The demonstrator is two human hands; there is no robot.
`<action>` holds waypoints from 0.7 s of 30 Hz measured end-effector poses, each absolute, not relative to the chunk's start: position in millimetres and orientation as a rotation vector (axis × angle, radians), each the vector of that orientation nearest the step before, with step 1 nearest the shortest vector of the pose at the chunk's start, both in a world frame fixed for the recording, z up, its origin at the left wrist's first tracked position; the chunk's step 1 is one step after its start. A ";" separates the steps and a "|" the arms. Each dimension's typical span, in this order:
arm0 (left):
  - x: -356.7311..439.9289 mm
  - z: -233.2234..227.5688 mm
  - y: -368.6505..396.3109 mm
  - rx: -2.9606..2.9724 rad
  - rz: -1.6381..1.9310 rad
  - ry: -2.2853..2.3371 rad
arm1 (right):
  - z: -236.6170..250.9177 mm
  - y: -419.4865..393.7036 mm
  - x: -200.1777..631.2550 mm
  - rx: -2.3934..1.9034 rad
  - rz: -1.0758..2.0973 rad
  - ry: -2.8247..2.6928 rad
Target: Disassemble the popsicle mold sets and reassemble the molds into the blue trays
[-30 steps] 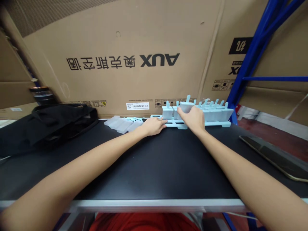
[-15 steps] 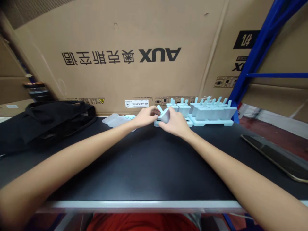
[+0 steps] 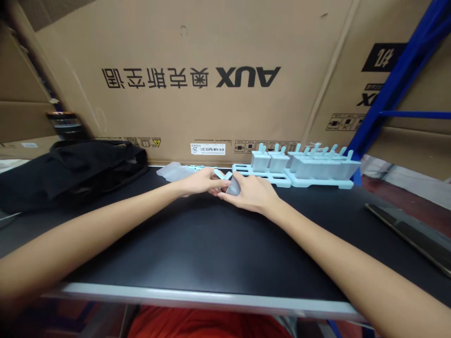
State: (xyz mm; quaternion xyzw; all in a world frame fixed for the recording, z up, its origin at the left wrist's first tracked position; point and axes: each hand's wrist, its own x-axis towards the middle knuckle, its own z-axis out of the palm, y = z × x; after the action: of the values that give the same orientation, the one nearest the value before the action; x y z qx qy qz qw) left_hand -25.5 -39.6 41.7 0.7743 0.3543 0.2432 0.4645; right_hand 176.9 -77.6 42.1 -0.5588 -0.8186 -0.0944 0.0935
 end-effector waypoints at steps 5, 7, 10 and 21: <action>-49.7 48.7 -26.1 1.947 0.766 1.047 | 42.1 -76.9 174.9 -1.612 -0.207 -2.543; -60.5 48.5 -17.5 2.059 0.916 1.215 | 42.8 -77.3 174.7 -1.619 -0.194 -2.562; -73.4 48.3 -4.9 2.162 1.068 1.421 | 43.9 -77.5 175.5 -1.632 -0.195 -2.585; -80.5 58.2 55.6 2.301 0.966 1.679 | 43.7 -75.4 176.6 -1.638 -0.171 -2.610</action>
State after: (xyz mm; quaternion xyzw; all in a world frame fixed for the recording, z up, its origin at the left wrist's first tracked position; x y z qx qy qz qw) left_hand -80.5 55.6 58.2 0.7633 0.5570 0.3205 0.0665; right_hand 176.6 -75.4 43.7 -0.5304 -0.8455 -0.0555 0.0277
